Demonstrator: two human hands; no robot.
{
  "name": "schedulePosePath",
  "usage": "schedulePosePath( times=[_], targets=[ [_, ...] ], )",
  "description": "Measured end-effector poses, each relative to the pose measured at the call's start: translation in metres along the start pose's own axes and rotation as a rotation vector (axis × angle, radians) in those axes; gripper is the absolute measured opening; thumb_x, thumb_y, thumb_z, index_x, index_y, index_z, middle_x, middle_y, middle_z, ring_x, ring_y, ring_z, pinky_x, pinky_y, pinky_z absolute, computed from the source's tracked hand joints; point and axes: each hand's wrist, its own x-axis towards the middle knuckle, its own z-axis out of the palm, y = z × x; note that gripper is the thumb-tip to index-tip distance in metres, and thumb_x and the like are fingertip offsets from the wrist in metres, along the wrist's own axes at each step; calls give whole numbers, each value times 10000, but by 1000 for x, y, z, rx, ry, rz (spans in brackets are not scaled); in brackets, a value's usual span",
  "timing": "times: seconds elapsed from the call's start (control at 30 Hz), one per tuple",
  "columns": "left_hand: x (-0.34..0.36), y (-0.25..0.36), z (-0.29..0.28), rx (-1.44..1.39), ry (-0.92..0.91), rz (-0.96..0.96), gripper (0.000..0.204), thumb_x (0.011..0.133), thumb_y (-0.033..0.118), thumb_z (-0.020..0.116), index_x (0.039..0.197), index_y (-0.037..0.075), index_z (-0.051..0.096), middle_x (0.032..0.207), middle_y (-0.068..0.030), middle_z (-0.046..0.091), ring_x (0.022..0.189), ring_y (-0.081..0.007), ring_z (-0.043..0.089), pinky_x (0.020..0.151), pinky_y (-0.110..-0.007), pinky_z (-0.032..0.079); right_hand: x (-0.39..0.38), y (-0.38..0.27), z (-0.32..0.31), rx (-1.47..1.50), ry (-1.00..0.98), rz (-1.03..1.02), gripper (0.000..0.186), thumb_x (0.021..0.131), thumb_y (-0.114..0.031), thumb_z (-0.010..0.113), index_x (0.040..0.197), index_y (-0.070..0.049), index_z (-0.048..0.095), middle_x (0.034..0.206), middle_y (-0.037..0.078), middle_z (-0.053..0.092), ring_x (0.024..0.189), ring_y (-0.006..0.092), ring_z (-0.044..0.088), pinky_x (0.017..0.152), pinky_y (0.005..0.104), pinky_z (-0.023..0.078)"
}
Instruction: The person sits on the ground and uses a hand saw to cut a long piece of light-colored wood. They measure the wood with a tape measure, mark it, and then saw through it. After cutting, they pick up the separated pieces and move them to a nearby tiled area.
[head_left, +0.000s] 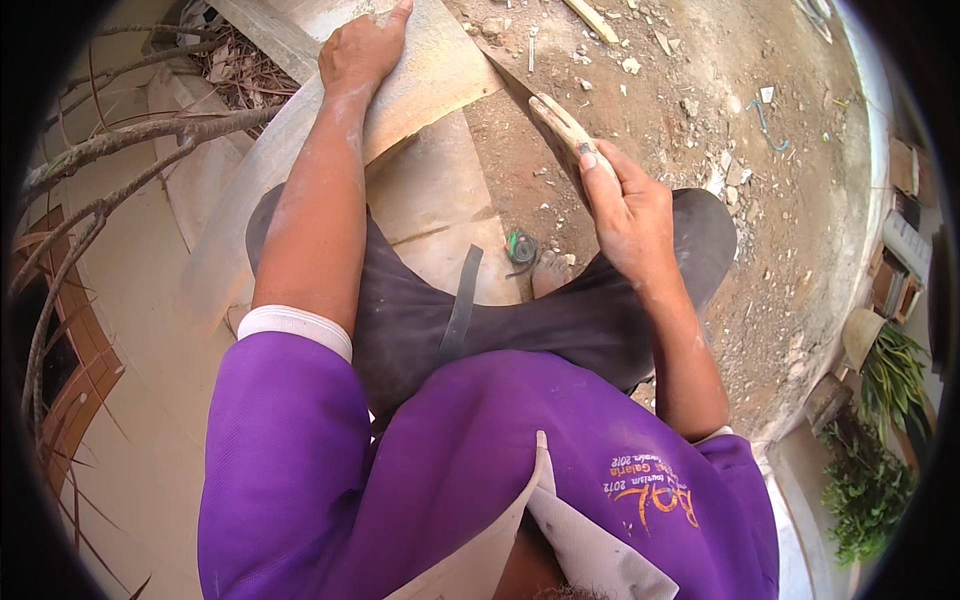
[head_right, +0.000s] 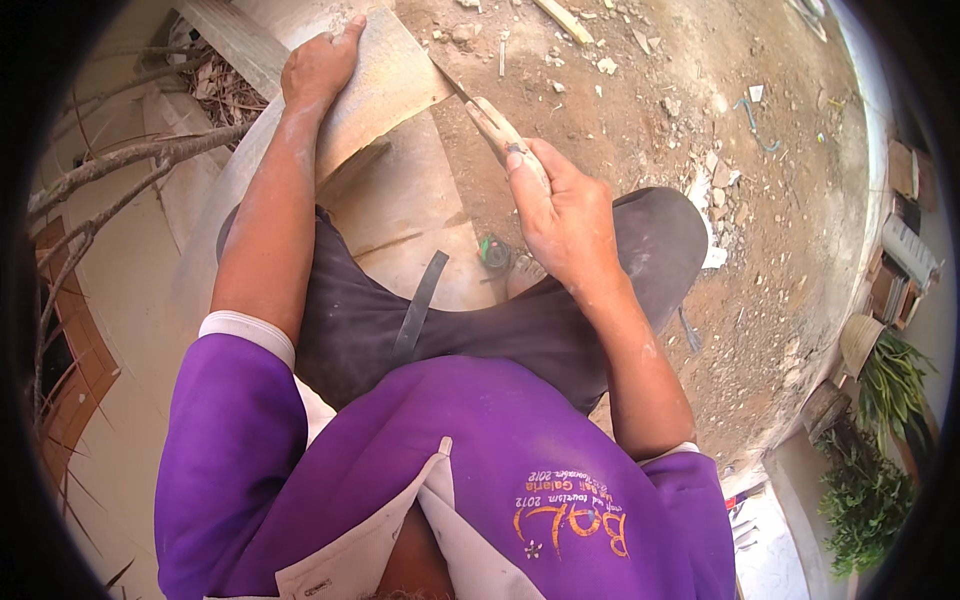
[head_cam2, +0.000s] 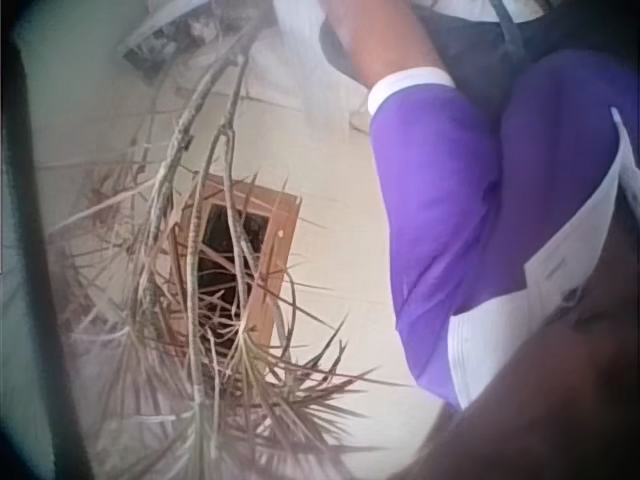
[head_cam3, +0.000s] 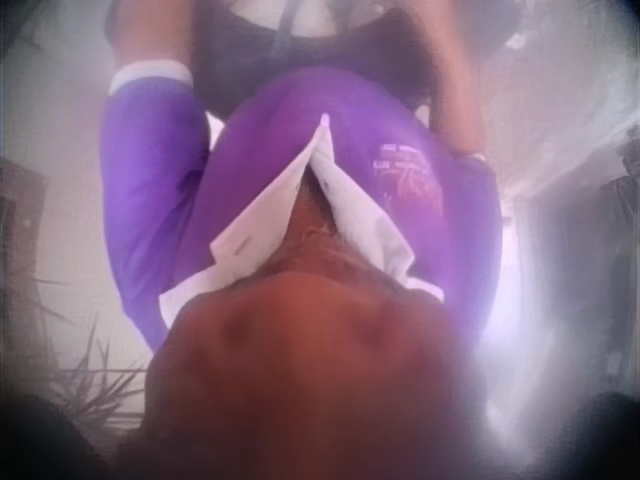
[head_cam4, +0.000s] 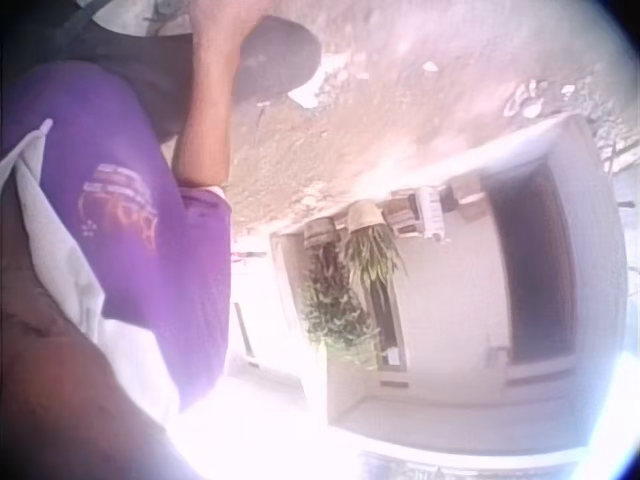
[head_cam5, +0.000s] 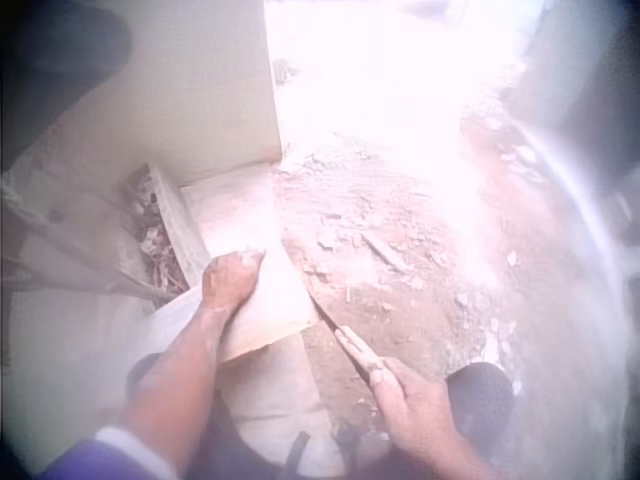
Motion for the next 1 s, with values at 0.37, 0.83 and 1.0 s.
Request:
schedulePosePath(
  times=[0.37, 0.83, 1.0],
  targets=[
    [3, 8, -8, 12, -26, -49, 801, 882, 728, 447, 1255, 50, 653, 1201, -209, 667, 1182, -353, 600, 1020, -432, 441, -17, 11, -47, 427, 209, 249, 312, 976, -245, 627, 1119, 26, 690, 819, -8, 654, 733, 50, 553, 651, 218, 460],
    [-113, 46, -2, 302, 2, 499, 861, 788, 380, 773, 1441, -3, 364, 1462, -231, 381, 1309, -514, 391, 1006, -625, 406, -31, 46, -41, 807, 234, 262, 337, 992, -229, 601, 1180, 47, 641, 617, -45, 527, 465, 20, 427, 434, 210, 344],
    [-104, 50, -4, 350, -14, 503, 710, 750, 27, 601, 1419, -11, 365, 1440, -222, 395, 1218, -495, 465, 965, -556, 473, -14, 62, -29, 849, 188, 267, 340, 979, -241, 619, 1164, 42, 647, 600, -48, 519, 452, 27, 425, 427, 218, 346]
  ],
)
